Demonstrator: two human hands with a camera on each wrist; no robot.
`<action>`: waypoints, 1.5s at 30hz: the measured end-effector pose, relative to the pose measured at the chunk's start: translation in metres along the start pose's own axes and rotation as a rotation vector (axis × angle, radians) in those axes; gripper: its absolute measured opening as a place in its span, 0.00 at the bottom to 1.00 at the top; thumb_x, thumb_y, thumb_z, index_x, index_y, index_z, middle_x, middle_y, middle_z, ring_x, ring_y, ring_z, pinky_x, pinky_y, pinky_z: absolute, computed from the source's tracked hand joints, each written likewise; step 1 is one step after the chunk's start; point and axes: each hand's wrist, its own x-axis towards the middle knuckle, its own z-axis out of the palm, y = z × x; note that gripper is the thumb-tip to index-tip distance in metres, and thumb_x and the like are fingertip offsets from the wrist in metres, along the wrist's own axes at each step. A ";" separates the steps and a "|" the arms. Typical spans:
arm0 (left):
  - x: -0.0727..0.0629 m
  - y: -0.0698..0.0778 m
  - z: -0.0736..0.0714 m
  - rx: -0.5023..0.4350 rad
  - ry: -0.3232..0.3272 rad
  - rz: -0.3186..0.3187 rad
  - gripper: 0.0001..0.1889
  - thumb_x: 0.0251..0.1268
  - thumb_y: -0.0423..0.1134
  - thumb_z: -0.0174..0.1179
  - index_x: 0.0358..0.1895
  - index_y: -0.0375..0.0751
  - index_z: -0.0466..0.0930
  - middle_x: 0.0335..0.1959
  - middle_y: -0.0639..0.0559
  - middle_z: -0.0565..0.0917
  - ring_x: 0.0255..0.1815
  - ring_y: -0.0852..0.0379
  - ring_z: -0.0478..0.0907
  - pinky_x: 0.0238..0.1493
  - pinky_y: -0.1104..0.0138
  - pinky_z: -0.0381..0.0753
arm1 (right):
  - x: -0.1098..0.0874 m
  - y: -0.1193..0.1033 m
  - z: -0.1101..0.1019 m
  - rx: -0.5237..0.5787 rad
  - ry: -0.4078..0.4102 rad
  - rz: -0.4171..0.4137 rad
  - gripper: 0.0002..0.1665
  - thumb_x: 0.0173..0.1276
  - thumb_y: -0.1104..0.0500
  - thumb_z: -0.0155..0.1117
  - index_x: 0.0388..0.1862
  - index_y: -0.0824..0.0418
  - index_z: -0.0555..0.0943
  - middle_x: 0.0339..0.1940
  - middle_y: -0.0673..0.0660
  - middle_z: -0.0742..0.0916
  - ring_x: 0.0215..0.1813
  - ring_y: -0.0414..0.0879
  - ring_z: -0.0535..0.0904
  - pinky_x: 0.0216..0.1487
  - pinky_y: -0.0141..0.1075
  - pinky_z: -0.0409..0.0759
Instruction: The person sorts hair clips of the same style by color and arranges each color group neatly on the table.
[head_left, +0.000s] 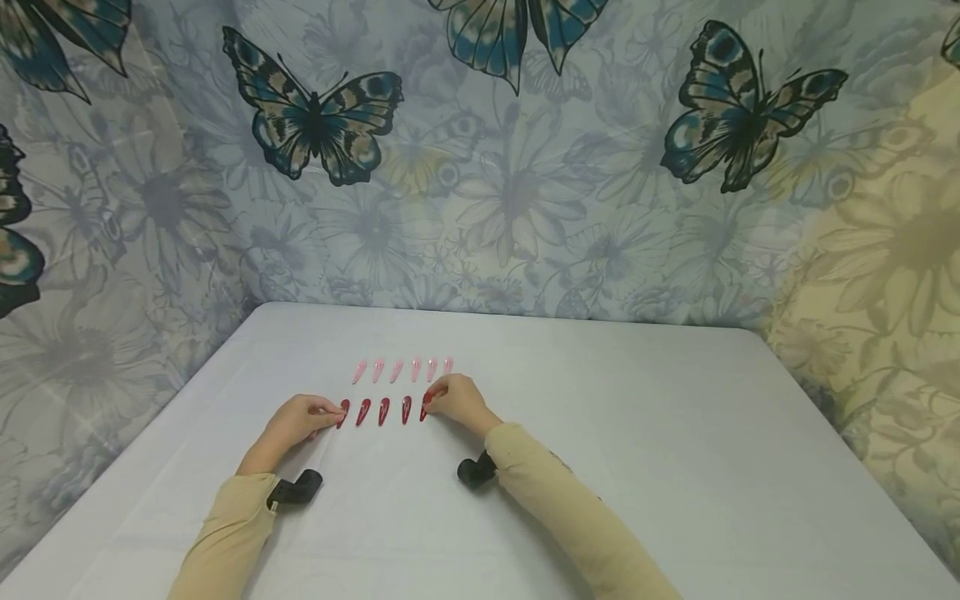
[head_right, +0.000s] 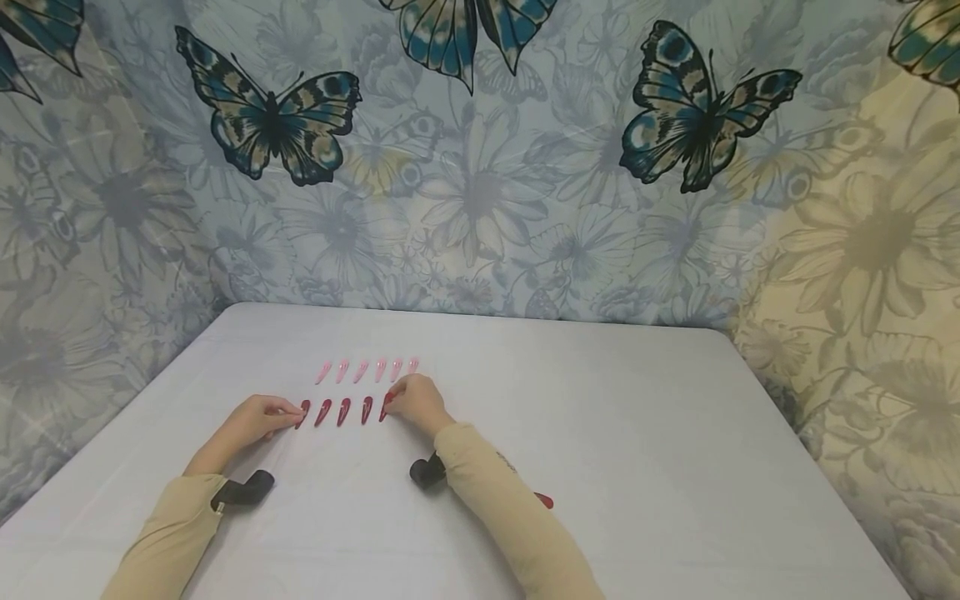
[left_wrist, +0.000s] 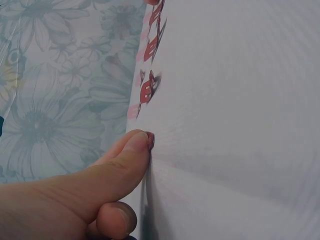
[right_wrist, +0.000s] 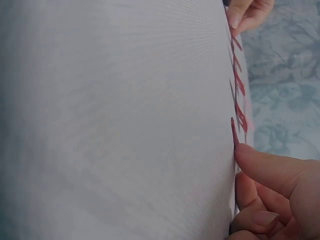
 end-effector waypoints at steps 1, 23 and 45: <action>0.000 0.000 0.000 0.002 0.000 0.003 0.11 0.63 0.38 0.64 0.42 0.33 0.86 0.10 0.59 0.67 0.14 0.62 0.62 0.22 0.68 0.64 | 0.000 0.000 0.000 0.001 -0.002 0.001 0.12 0.55 0.65 0.73 0.38 0.69 0.86 0.28 0.57 0.84 0.29 0.38 0.71 0.31 0.25 0.67; 0.001 -0.001 0.001 -0.015 -0.009 -0.016 0.11 0.63 0.37 0.63 0.42 0.33 0.86 0.10 0.60 0.67 0.15 0.63 0.62 0.22 0.69 0.64 | -0.002 0.001 -0.005 0.081 -0.027 0.049 0.14 0.56 0.69 0.71 0.43 0.70 0.84 0.31 0.60 0.86 0.31 0.40 0.75 0.35 0.27 0.72; 0.002 -0.005 0.003 -0.016 -0.009 -0.015 0.11 0.63 0.37 0.63 0.42 0.33 0.86 0.11 0.59 0.67 0.16 0.62 0.63 0.23 0.68 0.64 | -0.039 0.009 -0.077 0.132 -0.092 0.075 0.19 0.63 0.65 0.66 0.54 0.67 0.82 0.42 0.60 0.89 0.40 0.41 0.80 0.40 0.31 0.75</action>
